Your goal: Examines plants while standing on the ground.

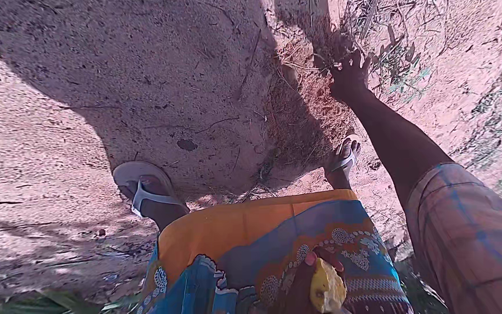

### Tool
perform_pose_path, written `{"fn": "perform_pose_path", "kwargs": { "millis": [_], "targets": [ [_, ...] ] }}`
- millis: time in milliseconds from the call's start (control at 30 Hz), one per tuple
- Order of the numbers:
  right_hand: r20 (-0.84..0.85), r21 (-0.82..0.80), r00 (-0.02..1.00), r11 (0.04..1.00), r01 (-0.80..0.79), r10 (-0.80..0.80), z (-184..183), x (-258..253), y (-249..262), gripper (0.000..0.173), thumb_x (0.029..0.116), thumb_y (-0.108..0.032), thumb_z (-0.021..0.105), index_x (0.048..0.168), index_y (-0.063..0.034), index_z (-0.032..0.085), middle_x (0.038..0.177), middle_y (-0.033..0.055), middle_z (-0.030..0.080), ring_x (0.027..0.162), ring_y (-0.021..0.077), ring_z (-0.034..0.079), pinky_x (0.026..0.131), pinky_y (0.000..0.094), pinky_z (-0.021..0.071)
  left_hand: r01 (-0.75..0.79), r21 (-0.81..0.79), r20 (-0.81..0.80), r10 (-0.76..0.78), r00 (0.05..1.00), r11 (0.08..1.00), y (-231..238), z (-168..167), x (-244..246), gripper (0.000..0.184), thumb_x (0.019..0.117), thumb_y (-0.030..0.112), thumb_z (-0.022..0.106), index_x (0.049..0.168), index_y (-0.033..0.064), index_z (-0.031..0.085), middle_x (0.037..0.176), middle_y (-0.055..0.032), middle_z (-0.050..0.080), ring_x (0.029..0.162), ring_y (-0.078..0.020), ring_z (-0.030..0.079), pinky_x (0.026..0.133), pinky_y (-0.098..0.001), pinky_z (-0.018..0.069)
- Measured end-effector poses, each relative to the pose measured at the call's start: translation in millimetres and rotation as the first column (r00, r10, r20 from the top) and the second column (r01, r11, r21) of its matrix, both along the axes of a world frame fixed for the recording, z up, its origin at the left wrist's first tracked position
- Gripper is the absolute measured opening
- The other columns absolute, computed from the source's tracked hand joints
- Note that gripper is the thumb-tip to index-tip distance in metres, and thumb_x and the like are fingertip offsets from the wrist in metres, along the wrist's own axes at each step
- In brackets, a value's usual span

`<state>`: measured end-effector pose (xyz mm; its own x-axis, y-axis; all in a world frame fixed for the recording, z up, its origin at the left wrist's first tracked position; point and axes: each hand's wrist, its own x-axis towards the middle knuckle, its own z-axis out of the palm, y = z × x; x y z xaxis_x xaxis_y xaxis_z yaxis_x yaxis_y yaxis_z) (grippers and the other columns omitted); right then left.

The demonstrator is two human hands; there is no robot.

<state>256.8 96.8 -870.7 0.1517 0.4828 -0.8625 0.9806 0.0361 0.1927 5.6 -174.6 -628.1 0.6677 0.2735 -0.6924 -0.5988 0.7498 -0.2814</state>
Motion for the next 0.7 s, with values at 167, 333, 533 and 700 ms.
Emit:
{"fn": "perform_pose_path", "kwargs": {
  "millis": [167,333,533,700],
  "targets": [
    [-0.043,0.008,0.966,0.966,0.257,-0.256,-15,4,-72,0.072,0.0961,-0.041,0.068,0.158,-0.0166,0.041,0.166,0.0295,0.021,0.151,0.0574,0.013,0.111,0.0784,0.0174,-0.105,0.006,0.007,0.105,0.994,0.994,19,3,10,0.059,0.0927,0.067,0.053,0.106,0.0143,0.074,0.095,-0.0015,0.074,0.085,-0.0084,0.071,0.076,-0.0229,0.0585],
    [-0.065,-0.190,0.917,0.907,0.375,-0.393,11,-17,-116,0.066,0.0982,-0.035,0.067,0.155,-0.0115,0.045,0.161,0.0345,0.028,0.145,0.0575,0.028,0.110,0.0752,0.0272,-0.049,0.018,-0.036,0.050,0.998,0.999,34,10,13,0.058,0.0904,0.069,0.054,0.101,0.0161,0.075,0.091,-0.0002,0.074,0.080,-0.0078,0.071,0.072,-0.0219,0.0583],
    [-0.239,-0.355,0.942,0.924,0.140,-0.234,26,-44,-140,0.052,0.0979,-0.028,0.068,0.144,-0.0051,0.057,0.154,0.0291,0.043,0.138,0.0509,0.043,0.108,0.0701,0.0345,0.024,0.033,-0.118,-0.020,0.993,0.999,40,13,14,0.058,0.0861,0.071,0.059,0.093,0.0157,0.075,0.086,0.0015,0.074,0.075,-0.0072,0.071,0.066,-0.0217,0.0586],
    [-0.402,-0.178,0.915,0.977,-0.117,0.037,-1,-53,-160,0.046,0.1001,-0.019,0.058,0.146,-0.0177,0.058,0.169,0.0136,0.027,0.155,0.0479,0.017,0.120,0.0736,0.0058,-0.018,-0.014,-0.050,0.017,0.999,1.000,17,5,14,0.057,0.0903,0.069,0.055,0.102,0.0166,0.074,0.094,0.0021,0.073,0.082,-0.0066,0.070,0.073,-0.0221,0.0589]
  ]
}}
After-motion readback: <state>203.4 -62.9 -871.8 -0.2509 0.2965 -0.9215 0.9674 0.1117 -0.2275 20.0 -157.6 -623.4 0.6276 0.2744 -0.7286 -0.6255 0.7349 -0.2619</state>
